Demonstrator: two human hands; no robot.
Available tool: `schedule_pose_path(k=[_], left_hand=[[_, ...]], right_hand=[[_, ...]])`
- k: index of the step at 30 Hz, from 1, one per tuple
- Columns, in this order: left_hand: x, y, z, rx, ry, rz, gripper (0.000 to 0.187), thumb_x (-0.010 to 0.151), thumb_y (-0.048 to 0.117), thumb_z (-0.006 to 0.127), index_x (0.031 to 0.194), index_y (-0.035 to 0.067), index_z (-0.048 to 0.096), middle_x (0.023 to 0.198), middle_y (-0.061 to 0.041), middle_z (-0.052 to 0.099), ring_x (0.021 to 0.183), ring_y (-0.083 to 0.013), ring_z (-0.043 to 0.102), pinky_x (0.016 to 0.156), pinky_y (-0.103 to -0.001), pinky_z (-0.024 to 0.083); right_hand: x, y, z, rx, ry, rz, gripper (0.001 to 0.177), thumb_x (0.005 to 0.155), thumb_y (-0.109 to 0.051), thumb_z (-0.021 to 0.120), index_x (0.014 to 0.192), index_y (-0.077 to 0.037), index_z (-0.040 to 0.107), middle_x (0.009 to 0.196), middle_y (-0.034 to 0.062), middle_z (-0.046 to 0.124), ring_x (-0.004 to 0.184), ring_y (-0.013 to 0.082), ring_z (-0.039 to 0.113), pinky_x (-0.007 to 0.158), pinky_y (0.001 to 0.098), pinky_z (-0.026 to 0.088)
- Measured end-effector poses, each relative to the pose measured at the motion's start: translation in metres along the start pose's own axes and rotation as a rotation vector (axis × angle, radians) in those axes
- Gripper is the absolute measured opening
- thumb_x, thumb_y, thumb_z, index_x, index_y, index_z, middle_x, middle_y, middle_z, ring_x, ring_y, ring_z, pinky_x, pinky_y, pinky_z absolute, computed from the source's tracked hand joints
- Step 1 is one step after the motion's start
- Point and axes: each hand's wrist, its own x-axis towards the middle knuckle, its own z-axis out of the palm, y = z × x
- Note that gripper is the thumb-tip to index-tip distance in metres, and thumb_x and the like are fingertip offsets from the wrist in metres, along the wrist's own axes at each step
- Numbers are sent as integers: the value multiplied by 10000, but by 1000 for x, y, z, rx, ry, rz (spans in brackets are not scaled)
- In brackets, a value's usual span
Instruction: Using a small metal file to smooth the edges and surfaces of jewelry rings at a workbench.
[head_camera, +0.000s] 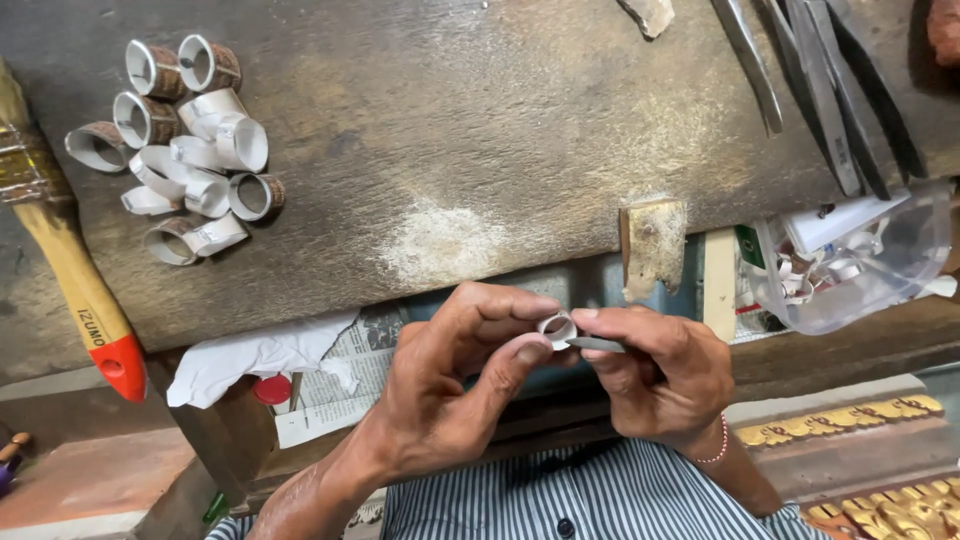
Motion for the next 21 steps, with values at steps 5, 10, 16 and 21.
schedule_pose_path(k=[5, 10, 16, 21], left_hand=[[0, -1, 0, -57, -32, -66, 258, 1050, 145, 552, 1258, -7, 534, 1052, -129, 780, 941, -211, 811, 874, -263, 620], [2, 0, -1, 17, -33, -65, 291, 1055, 230, 522, 1240, 5, 530, 993, -99, 796, 957, -185, 806, 910, -265, 603], [0, -1, 1, -94, -54, -114, 253, 1056, 190, 522, 1223, 0, 522, 1040, -137, 778, 964, -237, 813, 890, -278, 630], [1, 0, 2, -144, -59, -151, 225, 1049, 147, 535, 1212, -8, 545, 1088, -149, 750, 961, -268, 819, 888, -278, 641]], right_hand=[[-3, -2, -1, -8, -2, 98, 158, 993, -232, 622, 1034, -87, 667, 964, 44, 782, 806, 159, 782, 738, 256, 607], [-6, -1, -3, 13, -16, 137, 176, 987, -252, 627, 1047, -91, 666, 969, 65, 781, 767, 136, 762, 723, 242, 597], [-11, -1, -2, 6, 9, 186, 175, 964, -262, 662, 1025, -100, 689, 969, 88, 766, 706, 113, 712, 682, 227, 565], [-10, 0, -2, 15, 11, 185, 194, 973, -269, 653, 1036, -86, 671, 948, 57, 752, 637, 87, 656, 612, 212, 531]])
